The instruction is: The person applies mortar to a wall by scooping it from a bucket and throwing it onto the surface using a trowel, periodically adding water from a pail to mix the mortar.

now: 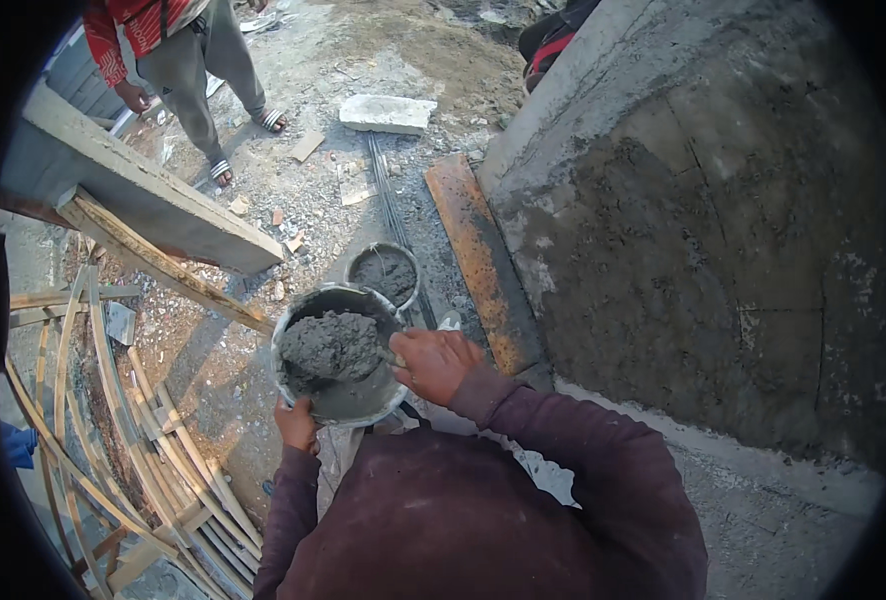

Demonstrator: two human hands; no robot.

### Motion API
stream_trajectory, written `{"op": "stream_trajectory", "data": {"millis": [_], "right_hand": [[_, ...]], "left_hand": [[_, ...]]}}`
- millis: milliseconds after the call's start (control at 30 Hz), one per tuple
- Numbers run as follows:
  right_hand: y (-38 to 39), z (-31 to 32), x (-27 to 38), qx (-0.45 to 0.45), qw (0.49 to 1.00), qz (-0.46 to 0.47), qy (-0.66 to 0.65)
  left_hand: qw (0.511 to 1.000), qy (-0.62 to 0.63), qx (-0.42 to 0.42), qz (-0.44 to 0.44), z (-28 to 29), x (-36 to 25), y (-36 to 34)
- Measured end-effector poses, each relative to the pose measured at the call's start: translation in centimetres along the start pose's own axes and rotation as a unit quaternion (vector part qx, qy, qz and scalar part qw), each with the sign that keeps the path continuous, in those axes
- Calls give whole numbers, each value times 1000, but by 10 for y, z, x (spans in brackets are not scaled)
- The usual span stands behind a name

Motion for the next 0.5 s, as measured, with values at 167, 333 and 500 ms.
{"op": "stream_trajectory", "data": {"millis": [167, 333, 500], "right_hand": [[-32, 107, -42, 78, 947, 175, -257], [-5, 163, -215, 271, 754, -116, -587], [73, 268, -392, -337, 817, -356, -303]], "left_hand": [[997, 11, -72, 28, -2, 19, 4], [991, 0, -117, 68, -29, 16, 3], [991, -67, -113, 27, -78, 14, -21]]}}
Point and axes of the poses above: each hand's wrist, its own y-axis away from the middle knuckle, its own z-axis out of the back of the hand, x = y × z, the point moved 1 cm from there along -y, towards the middle knuckle, and after that the axes turned 5 degrees about z, right-handed, at the moved point
